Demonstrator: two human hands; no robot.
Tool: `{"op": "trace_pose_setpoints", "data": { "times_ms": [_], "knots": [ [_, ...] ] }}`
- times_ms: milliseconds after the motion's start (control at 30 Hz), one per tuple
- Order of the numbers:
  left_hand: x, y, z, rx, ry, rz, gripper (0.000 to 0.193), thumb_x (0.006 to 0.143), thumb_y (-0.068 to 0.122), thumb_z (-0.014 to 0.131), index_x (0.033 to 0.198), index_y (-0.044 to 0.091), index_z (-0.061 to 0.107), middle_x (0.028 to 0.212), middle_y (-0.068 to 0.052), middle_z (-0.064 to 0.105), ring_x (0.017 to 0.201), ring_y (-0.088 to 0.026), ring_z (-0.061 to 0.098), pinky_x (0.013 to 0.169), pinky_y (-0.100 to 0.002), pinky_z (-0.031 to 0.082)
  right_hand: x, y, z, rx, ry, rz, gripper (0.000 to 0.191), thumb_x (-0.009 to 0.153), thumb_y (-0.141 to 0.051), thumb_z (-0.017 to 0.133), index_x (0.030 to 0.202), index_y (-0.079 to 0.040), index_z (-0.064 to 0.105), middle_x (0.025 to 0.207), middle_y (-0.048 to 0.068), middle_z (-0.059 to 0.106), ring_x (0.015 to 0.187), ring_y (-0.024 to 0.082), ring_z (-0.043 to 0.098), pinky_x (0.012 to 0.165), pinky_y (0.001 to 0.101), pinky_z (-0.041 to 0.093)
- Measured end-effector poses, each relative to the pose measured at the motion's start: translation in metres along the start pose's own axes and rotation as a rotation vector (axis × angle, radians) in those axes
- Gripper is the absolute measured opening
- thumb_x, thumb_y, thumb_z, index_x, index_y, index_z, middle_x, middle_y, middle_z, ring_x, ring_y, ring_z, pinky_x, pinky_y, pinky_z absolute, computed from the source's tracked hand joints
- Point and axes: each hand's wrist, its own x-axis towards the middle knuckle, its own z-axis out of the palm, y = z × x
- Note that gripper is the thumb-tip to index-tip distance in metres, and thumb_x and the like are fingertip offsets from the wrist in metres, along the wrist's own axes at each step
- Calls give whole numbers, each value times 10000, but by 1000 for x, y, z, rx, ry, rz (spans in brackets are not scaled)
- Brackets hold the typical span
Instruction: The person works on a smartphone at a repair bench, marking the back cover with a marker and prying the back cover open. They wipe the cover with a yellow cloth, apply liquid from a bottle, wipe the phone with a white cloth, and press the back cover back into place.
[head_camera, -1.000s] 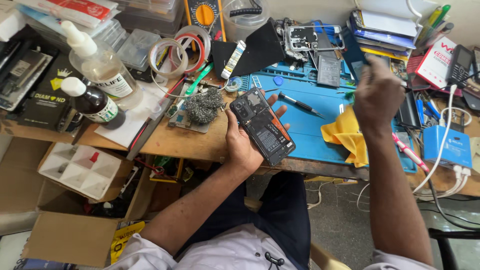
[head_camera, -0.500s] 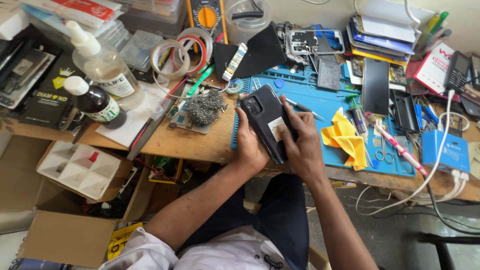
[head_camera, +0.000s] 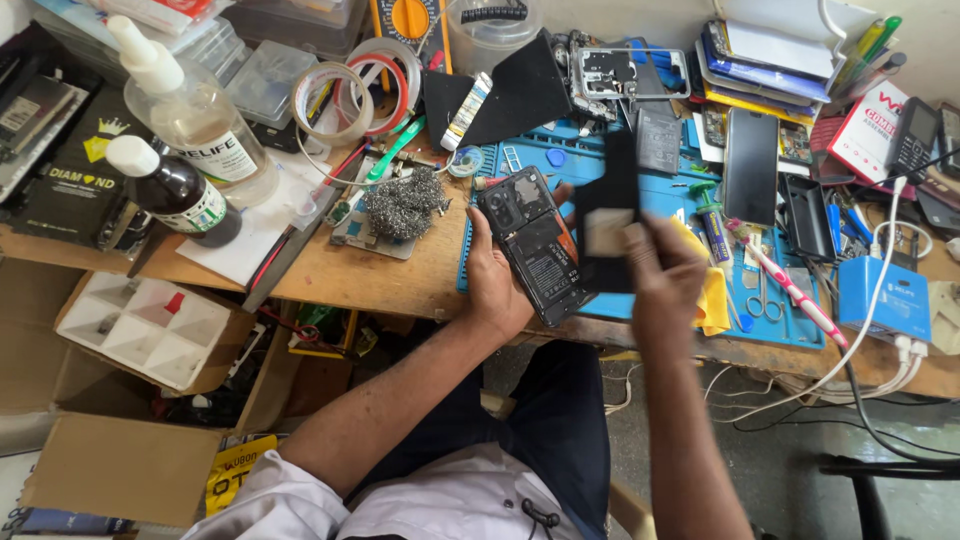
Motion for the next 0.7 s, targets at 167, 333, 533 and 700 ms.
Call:
{"op": "trace_pose_setpoints", "data": {
  "times_ms": [167, 333, 533, 700],
  "knots": [
    [-4, 3, 4, 0, -66, -26, 831, 1034, 743, 300, 1573, 119, 401, 1581, -152, 473, 1411, -343, 508, 1101, -547, 490, 58, 19, -53, -17, 70, 26, 375, 1021, -54, 699, 1384, 20, 642, 1052, 76, 740, 880, 93, 672, 795, 252, 567],
    [-6, 4, 7, -14, -14, -30, 844, 1013, 756, 283, 1574, 135, 391, 1574, -157, 465, 1402, -352, 511, 1107, -567, 478, 75, 29, -95, -782, 66, -204, 255, 1012, -70, 771, 1248, 22, 739, 1016, 166, 729, 835, 172, 690, 733, 317, 549],
    [-8, 3, 6, -25, -23, -63, 882, 1016, 765, 285, 1593, 104, 370, 1564, -190, 466, 1383, -379, 515, 1107, -581, 473, 52, 22, -121, -1017, 12, -38, 281, 963, -210, 784, 1211, -78, 775, 1032, 145, 755, 874, 222, 735, 786, 369, 572],
    [-9, 3, 7, -1, -37, -97, 870, 1011, 760, 305, 1599, 122, 365, 1552, -198, 472, 1392, -375, 510, 1105, -578, 476, 40, 30, -117, -1149, -8, 7, 360, 871, -243, 802, 1200, -100, 774, 1053, 149, 727, 896, 283, 735, 768, 433, 555]
  ]
}}
